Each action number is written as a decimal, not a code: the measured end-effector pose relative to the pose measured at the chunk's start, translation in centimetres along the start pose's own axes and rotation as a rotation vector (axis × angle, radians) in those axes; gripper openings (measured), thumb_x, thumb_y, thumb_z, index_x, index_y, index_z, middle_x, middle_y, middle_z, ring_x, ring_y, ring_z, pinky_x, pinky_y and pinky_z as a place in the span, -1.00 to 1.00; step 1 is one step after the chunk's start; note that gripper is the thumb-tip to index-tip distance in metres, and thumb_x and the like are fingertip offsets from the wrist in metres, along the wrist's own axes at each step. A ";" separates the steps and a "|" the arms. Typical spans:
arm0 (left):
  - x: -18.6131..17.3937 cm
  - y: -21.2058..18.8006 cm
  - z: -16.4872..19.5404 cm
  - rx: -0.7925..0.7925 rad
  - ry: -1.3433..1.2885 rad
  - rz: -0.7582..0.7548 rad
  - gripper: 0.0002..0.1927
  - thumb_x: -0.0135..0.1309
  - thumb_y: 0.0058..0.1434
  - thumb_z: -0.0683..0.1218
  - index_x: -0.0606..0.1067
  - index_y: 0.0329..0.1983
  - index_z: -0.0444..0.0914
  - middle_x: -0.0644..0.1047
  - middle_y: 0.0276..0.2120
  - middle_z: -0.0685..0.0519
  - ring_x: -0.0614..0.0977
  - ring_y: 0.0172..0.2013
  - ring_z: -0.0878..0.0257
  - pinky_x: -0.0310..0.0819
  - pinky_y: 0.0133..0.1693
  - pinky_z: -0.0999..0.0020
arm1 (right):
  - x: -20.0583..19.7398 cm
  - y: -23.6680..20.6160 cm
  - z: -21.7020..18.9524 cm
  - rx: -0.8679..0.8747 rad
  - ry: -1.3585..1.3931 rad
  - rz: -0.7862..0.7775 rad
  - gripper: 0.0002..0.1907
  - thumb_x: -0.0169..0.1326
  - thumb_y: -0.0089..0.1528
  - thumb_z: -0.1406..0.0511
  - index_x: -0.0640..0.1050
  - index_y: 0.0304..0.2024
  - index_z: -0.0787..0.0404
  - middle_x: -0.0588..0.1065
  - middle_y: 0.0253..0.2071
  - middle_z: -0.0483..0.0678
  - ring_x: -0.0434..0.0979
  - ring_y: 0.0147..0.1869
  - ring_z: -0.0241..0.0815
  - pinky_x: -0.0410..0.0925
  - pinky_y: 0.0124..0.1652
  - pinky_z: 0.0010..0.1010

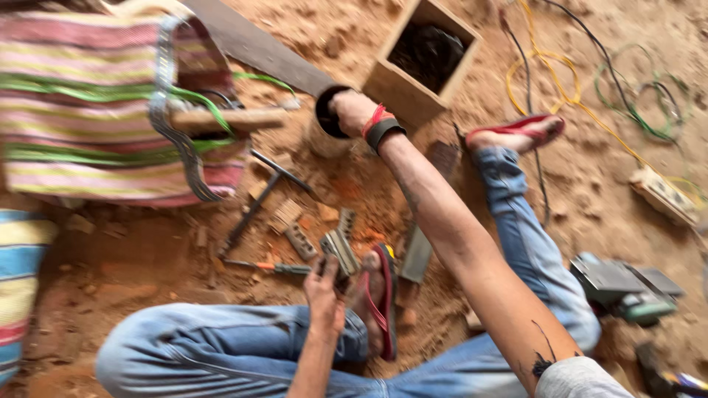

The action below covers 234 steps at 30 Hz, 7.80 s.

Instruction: The person sits on the ground and sharpens a metal plane blade on a grinding stone. They repeatedly rub the blade against the stone, occasionally lifting it to inspect the edge, and use a screwdriver to adjust the blade assembly.

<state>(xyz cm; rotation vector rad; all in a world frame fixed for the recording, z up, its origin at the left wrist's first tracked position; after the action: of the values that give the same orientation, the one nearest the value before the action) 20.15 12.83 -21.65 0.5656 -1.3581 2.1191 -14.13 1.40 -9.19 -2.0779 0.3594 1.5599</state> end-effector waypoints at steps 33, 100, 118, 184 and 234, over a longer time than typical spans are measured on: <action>6.6 -0.1 6.6 0.144 0.391 -0.137 -0.38 0.28 0.06 -0.02 0.45 0.21 -0.23 0.61 0.00 -0.04 0.68 -0.02 0.11 0.70 -0.09 0.17 | -5.8 -9.7 0.4 -0.214 0.327 0.507 -0.74 0.25 0.24 0.30 0.62 -0.05 0.27 0.63 -0.18 0.12 0.66 -0.15 0.01 0.50 -0.16 -0.26; 28.6 13.6 20.5 0.911 2.000 -0.004 -0.63 0.23 0.13 -0.25 0.54 0.03 -0.35 0.64 -0.13 -0.21 0.71 -0.25 -0.02 0.65 -0.22 0.17 | 8.0 -34.9 7.5 0.311 0.709 0.373 -0.66 0.11 0.32 0.18 0.58 0.11 0.12 0.63 0.05 0.02 0.67 0.04 -0.08 0.48 0.09 -0.24; 34.9 -0.2 28.8 1.743 1.488 -0.164 -0.69 0.37 0.29 -0.26 0.59 0.07 -0.37 0.69 -0.01 -0.07 0.75 -0.02 0.10 0.68 0.09 0.21 | 8.8 -35.5 9.1 0.340 0.708 0.404 -0.65 0.09 0.31 0.17 0.59 0.09 0.16 0.63 -0.01 0.06 0.67 0.01 -0.03 0.48 0.03 -0.23; 19.2 -6.8 -8.2 1.591 1.730 -1.263 -0.62 0.11 0.20 -0.22 0.52 0.12 -0.26 0.50 0.13 -0.12 0.52 0.21 -0.03 0.49 0.20 0.00 | 14.4 -42.3 12.2 0.734 1.147 0.712 -0.74 0.06 0.35 0.30 0.61 0.03 0.28 0.65 -0.11 -0.03 0.68 -0.10 -0.31 0.54 -0.11 -0.45; 16.7 2.3 -11.1 -0.069 0.569 -0.430 -0.59 0.20 0.17 -0.18 0.43 0.09 -0.14 0.61 -0.21 0.06 0.67 -0.27 0.24 0.61 -0.32 0.32 | 12.4 -41.5 11.0 0.770 0.937 0.707 -0.74 0.12 0.33 0.27 0.65 0.00 0.25 0.65 -0.28 -0.01 0.64 -0.24 -0.24 0.47 -0.22 -0.43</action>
<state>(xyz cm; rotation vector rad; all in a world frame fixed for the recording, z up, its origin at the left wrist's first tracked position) 5.45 26.01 -17.39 0.1748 -0.8881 1.6928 1.33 43.12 -13.25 -1.9290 1.8343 0.4013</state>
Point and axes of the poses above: each hand's wrist, its own y-axis towards the middle knuckle, its own x-axis out of the palm, z = x × y, the point moved 8 cm from there along y, towards the middle knuckle
